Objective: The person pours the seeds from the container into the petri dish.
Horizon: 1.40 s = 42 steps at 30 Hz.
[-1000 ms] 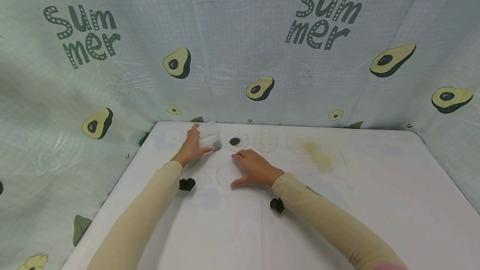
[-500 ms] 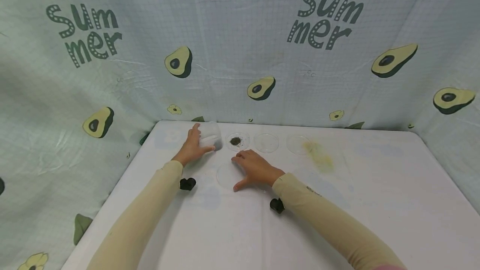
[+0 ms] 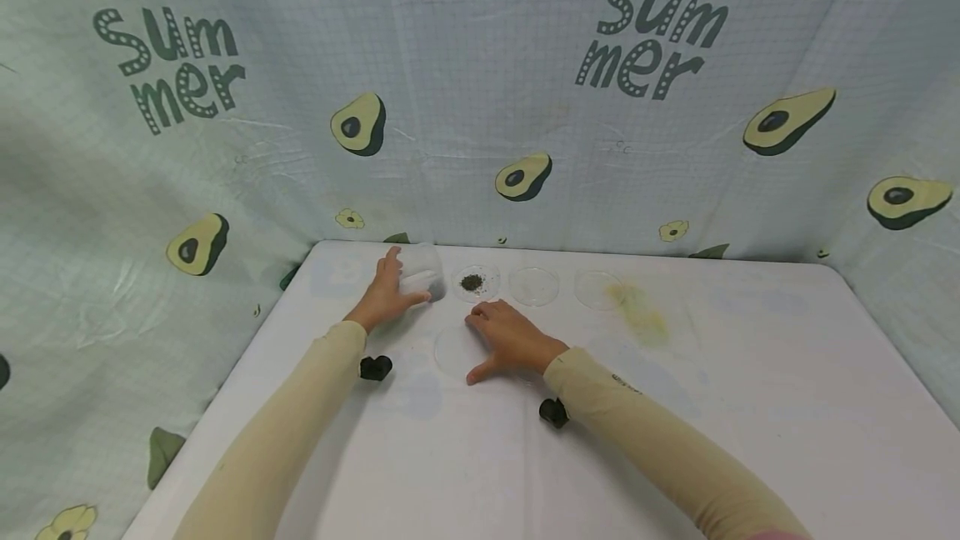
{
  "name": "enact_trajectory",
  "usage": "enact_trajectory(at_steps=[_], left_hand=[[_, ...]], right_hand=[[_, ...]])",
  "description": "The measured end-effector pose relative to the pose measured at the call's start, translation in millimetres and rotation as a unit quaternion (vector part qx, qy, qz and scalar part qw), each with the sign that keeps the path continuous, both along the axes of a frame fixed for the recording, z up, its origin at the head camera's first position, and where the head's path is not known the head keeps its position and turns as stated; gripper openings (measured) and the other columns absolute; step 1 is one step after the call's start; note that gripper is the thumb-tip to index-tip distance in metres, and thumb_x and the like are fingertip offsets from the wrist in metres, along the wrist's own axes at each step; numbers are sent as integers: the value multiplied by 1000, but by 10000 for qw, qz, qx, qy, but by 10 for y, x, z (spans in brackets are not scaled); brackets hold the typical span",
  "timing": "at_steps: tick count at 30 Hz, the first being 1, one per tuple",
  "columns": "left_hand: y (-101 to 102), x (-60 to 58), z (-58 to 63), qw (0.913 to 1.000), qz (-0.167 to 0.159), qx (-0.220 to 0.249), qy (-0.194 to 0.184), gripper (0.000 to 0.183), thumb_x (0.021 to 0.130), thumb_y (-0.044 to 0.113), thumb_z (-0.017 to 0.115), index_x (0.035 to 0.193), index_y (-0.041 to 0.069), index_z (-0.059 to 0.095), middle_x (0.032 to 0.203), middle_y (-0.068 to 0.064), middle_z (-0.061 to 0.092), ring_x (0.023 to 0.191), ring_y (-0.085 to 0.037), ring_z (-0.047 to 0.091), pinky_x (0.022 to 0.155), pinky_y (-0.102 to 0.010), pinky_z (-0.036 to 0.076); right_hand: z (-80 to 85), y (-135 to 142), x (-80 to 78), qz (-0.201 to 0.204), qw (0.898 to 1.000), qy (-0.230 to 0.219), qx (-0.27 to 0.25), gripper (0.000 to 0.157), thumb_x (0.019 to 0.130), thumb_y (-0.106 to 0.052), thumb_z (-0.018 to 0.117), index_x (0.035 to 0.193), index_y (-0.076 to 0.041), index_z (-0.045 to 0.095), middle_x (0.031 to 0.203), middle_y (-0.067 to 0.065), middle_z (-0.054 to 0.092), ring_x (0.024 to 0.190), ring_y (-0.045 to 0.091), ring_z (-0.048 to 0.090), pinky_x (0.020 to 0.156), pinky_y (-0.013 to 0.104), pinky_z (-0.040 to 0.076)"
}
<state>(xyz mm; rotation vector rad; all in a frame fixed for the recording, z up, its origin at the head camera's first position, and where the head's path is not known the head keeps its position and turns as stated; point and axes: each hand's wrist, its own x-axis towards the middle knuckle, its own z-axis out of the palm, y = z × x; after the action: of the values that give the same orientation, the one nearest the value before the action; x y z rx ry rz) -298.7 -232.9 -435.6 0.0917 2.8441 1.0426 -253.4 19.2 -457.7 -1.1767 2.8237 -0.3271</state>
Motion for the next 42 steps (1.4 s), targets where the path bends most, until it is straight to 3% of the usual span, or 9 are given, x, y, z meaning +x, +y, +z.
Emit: enact_trajectory(at_steps=[16, 25, 42], left_hand=[[8, 15, 0, 10000, -38, 4, 17, 105, 86, 35, 73, 154, 13, -4, 153, -23, 18, 142, -38, 32, 114, -56, 30], [8, 31, 10, 10000, -15, -41, -37, 106, 86, 36, 73, 154, 12, -5, 153, -23, 17, 142, -38, 31, 114, -56, 29], [-23, 31, -1, 10000, -69, -30, 18, 106, 86, 35, 72, 154, 11, -6, 152, -25, 18, 141, -39, 32, 113, -57, 30]], right_hand=[[31, 9, 0, -46, 9999, -90, -139, 94, 63, -64, 80, 131, -5, 52, 134, 9, 51, 127, 26, 47, 112, 38, 37], [88, 26, 20, -115, 9992, -186, -347, 96, 63, -62, 81, 132, -3, 51, 137, 10, 51, 128, 26, 47, 112, 38, 37], [162, 50, 7, -275, 9992, -87, -279, 96, 64, -63, 79, 135, -3, 50, 138, 10, 50, 128, 26, 47, 112, 38, 37]])
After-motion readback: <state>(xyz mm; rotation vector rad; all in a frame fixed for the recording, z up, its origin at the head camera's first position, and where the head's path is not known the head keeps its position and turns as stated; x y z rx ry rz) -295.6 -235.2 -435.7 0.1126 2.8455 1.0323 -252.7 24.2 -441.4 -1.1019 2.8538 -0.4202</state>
